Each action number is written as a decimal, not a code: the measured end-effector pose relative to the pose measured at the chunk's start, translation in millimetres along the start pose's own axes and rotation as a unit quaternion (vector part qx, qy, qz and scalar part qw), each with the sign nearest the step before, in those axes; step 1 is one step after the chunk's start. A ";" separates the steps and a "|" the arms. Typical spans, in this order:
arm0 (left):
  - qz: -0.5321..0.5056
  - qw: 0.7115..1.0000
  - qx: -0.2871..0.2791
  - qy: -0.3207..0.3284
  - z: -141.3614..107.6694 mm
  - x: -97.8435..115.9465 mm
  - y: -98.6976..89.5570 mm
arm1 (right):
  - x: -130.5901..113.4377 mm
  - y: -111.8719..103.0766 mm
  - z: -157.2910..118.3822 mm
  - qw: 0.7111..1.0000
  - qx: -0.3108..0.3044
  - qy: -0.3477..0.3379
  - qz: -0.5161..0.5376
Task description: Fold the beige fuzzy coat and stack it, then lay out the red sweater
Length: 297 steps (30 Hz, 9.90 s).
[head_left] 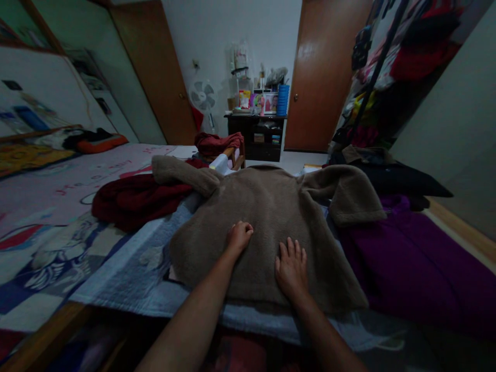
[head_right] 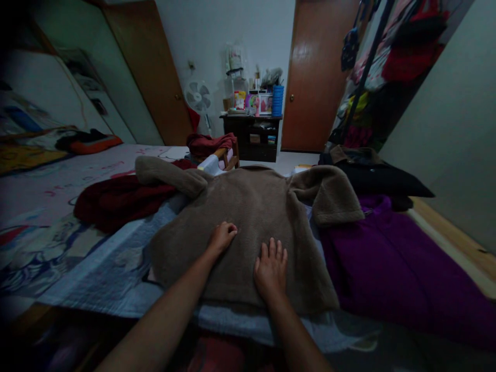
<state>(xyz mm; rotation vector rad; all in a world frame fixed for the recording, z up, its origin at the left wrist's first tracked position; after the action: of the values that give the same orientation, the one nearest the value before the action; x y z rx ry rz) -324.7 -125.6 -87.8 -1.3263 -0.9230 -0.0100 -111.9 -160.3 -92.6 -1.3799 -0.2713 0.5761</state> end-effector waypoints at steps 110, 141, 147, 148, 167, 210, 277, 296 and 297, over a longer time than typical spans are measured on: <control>0.061 0.937 -0.198 0.282 -109.2 -6.6 -47.5 | 4.4 -35.8 -38.2 0.890 -0.066 -0.103 0.440; 0.007 0.945 -0.159 0.287 -131.7 -24.5 -62.9 | 3.0 -34.6 -44.7 0.899 -0.041 -0.063 0.432; -0.018 0.949 -0.165 0.267 -103.4 -5.2 -71.2 | -1.8 -39.9 -51.6 0.897 0.063 -0.101 0.426; -0.013 0.951 -0.161 0.265 -100.2 -0.7 -73.2 | -3.7 -40.8 -53.9 0.901 0.082 -0.120 0.409; -0.051 0.959 -0.130 0.248 -115.5 9.3 -85.1 | -55.1 -25.6 -84.5 0.966 0.127 -0.221 0.040; 0.044 0.923 -0.173 0.339 -156.3 -17.2 -51.1 | -10.7 -29.7 -77.1 0.946 0.133 -0.172 0.242; 0.216 0.887 -0.114 0.393 -162.0 3.7 -50.6 | 38.0 -80.7 -69.7 0.980 -0.002 -0.138 -0.140; 0.235 0.892 -0.150 0.355 -162.3 -0.2 -50.9 | 88.5 -147.5 -74.2 0.961 0.012 -0.200 -0.192; 0.239 0.892 -0.152 0.351 -162.1 -0.3 -49.4 | 89.8 -146.2 -74.5 0.962 -0.003 -0.193 -0.193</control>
<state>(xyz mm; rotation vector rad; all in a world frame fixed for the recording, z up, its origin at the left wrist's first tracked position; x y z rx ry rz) -257.8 -273.8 -40.3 -1.6479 0.0375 -0.2475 33.4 -187.1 22.2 -1.1703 -0.8390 0.5127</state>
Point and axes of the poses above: each hand's wrist, its own z-axis towards the middle knuckle, its own y-axis out of the palm, x = y × z, the point moved 2 cm from there along z, towards the middle knuckle, and after that the axes turned 12 degrees about -y, right-handed, at the moved point
